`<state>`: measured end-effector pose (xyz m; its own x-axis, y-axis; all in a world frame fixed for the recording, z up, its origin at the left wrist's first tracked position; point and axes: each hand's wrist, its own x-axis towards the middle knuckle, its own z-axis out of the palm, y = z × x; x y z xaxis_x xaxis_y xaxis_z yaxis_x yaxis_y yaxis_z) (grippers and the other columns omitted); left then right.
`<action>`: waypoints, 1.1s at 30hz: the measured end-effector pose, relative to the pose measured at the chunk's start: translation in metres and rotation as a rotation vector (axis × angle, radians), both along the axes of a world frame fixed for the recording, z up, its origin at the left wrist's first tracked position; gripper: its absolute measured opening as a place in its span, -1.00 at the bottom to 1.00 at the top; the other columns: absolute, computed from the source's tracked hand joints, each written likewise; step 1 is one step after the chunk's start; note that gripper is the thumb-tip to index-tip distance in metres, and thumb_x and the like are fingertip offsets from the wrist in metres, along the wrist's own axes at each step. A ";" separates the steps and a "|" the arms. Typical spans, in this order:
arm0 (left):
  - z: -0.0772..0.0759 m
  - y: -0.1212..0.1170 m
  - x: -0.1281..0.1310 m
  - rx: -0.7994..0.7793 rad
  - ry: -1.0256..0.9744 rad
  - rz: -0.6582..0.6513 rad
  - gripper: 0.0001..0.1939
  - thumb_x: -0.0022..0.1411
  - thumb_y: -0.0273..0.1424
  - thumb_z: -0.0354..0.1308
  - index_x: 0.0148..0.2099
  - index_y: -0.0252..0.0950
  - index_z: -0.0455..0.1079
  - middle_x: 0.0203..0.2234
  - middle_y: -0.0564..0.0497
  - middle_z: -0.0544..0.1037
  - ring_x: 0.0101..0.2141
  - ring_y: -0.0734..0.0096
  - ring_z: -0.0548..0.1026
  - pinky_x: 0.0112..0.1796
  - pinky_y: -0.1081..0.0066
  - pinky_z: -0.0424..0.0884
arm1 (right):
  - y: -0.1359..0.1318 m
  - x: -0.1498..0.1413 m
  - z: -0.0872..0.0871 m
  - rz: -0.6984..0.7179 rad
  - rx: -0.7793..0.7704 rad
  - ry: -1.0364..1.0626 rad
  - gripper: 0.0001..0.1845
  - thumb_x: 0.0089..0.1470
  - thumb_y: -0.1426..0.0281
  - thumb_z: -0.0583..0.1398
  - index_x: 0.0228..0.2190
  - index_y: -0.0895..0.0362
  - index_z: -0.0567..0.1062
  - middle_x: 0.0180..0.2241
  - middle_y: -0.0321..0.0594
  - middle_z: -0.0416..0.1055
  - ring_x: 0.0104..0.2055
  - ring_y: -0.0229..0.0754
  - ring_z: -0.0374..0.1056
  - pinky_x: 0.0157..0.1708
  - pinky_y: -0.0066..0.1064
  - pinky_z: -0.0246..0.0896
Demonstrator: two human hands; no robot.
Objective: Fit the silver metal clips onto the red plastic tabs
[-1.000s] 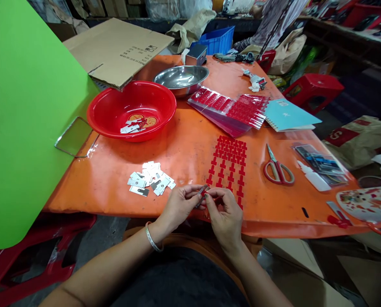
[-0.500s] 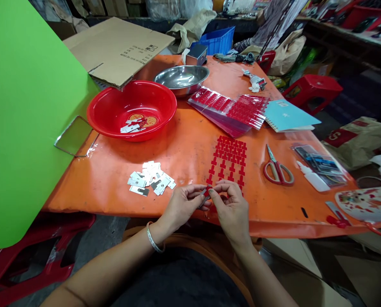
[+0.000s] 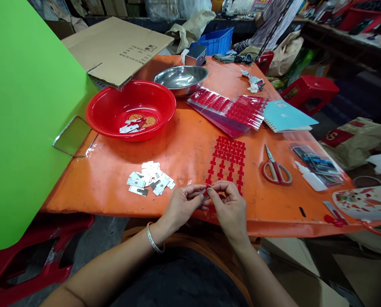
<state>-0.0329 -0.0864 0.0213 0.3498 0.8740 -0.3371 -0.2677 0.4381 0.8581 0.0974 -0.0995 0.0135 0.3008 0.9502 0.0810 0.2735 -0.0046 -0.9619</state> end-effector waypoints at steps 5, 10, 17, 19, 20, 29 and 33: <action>-0.002 -0.002 0.002 0.079 0.020 0.022 -0.60 0.10 -0.27 0.24 -0.04 -0.37 0.48 -0.37 -0.07 0.60 -0.38 0.33 0.55 -0.28 0.36 0.50 | 0.000 -0.004 0.000 -0.034 -0.021 0.071 -0.82 -0.01 0.27 0.24 -0.43 0.11 0.39 -0.40 -0.26 0.35 -0.38 -0.25 0.32 -0.40 -0.40 0.29; 0.001 0.001 0.002 0.064 0.008 0.044 -0.62 0.07 -0.29 0.26 -0.08 -0.39 0.49 -0.42 -0.05 0.60 -0.41 0.35 0.55 -0.30 0.36 0.50 | 0.006 -0.002 0.001 -0.086 -0.046 0.199 -0.67 -0.12 0.24 0.32 -0.38 0.10 0.33 -0.39 -0.28 0.35 -0.43 -0.28 0.34 -0.44 -0.42 0.33; 0.006 0.002 0.000 -0.033 -0.008 -0.007 -0.58 0.02 -0.25 0.32 -0.12 -0.42 0.48 -0.48 -0.05 0.58 -0.45 0.40 0.53 -0.33 0.40 0.48 | 0.009 0.011 -0.001 0.147 -0.185 0.300 -0.67 -0.11 0.15 0.30 -0.41 0.14 0.46 -0.49 -0.26 0.43 -0.47 -0.26 0.34 -0.47 -0.42 0.29; 0.004 0.000 0.000 -0.008 -0.030 -0.091 -0.57 0.03 -0.24 0.31 -0.09 -0.39 0.47 -0.38 -0.08 0.59 -0.37 0.39 0.54 -0.27 0.40 0.47 | 0.006 0.011 -0.002 0.141 -0.163 0.284 -0.72 -0.06 0.16 0.27 -0.51 0.14 0.48 -0.57 -0.29 0.40 -0.53 -0.28 0.29 -0.50 -0.43 0.25; 0.003 0.000 0.000 -0.003 -0.035 -0.120 -0.57 0.02 -0.25 0.32 -0.08 -0.37 0.46 -0.33 -0.08 0.59 -0.34 0.38 0.54 -0.25 0.40 0.47 | 0.005 0.010 -0.003 0.128 -0.145 0.278 -0.73 -0.05 0.18 0.27 -0.54 0.14 0.48 -0.60 -0.31 0.39 -0.55 -0.28 0.28 -0.51 -0.43 0.24; 0.026 0.074 -0.042 0.329 0.415 0.043 -0.73 0.03 -0.28 0.28 -0.24 -0.34 0.50 -0.51 -0.02 0.57 -0.52 0.44 0.48 -0.42 0.44 0.43 | 0.025 0.033 -0.005 0.152 -0.094 -0.004 -0.73 0.06 0.19 0.14 -0.36 0.09 0.55 -0.42 -0.22 0.49 -0.44 -0.17 0.35 -0.40 -0.32 0.27; 0.065 0.152 -0.104 0.670 0.773 0.408 -0.70 0.11 -0.36 0.20 -0.10 -0.40 0.45 -0.35 -0.03 0.58 -0.40 0.47 0.48 -0.24 0.38 0.42 | 0.050 0.083 -0.017 -0.056 -0.009 -0.306 -0.77 -0.03 0.23 0.15 -0.47 0.13 0.48 -0.45 -0.18 0.44 -0.42 -0.14 0.33 -0.34 -0.27 0.24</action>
